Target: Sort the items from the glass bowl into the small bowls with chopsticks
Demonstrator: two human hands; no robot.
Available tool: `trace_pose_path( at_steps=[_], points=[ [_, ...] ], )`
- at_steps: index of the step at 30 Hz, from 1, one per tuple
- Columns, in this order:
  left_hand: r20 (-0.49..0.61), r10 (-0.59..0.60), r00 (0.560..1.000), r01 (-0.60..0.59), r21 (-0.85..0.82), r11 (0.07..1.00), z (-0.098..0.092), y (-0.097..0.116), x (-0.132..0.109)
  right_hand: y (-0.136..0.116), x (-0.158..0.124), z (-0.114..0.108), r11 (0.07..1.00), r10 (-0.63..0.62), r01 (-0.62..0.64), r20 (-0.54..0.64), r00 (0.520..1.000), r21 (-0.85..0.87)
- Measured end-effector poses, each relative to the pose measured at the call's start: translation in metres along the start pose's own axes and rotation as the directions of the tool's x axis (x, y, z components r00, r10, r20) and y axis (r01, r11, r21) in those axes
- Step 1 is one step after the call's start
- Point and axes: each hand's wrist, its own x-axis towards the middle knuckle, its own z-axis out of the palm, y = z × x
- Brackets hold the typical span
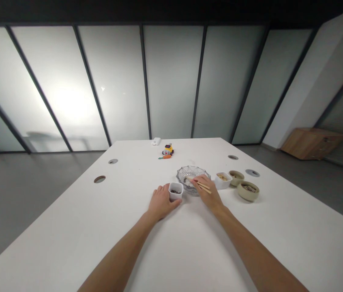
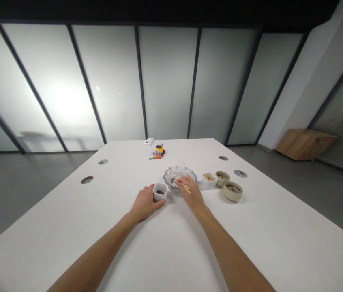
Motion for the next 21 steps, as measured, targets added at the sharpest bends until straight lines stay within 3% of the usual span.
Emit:
trace_pose_path(
  at_steps=[12, 21],
  points=[
    [0.01, -0.012, 1.0, 0.011, 0.004, 1.0, -0.0021, 0.0013, -0.0002, -0.0013, 0.0004, -0.0014, 0.999, 0.008, -0.011, -0.082, 0.997, -0.038],
    [0.012, -0.014, 1.0, 0.014, -0.003, 1.0, -0.0042, 0.003, -0.0013, -0.0059, -0.0011, -0.0043, 1.0, -0.015, 0.015, 0.052, 0.999, 0.0]
  ],
)
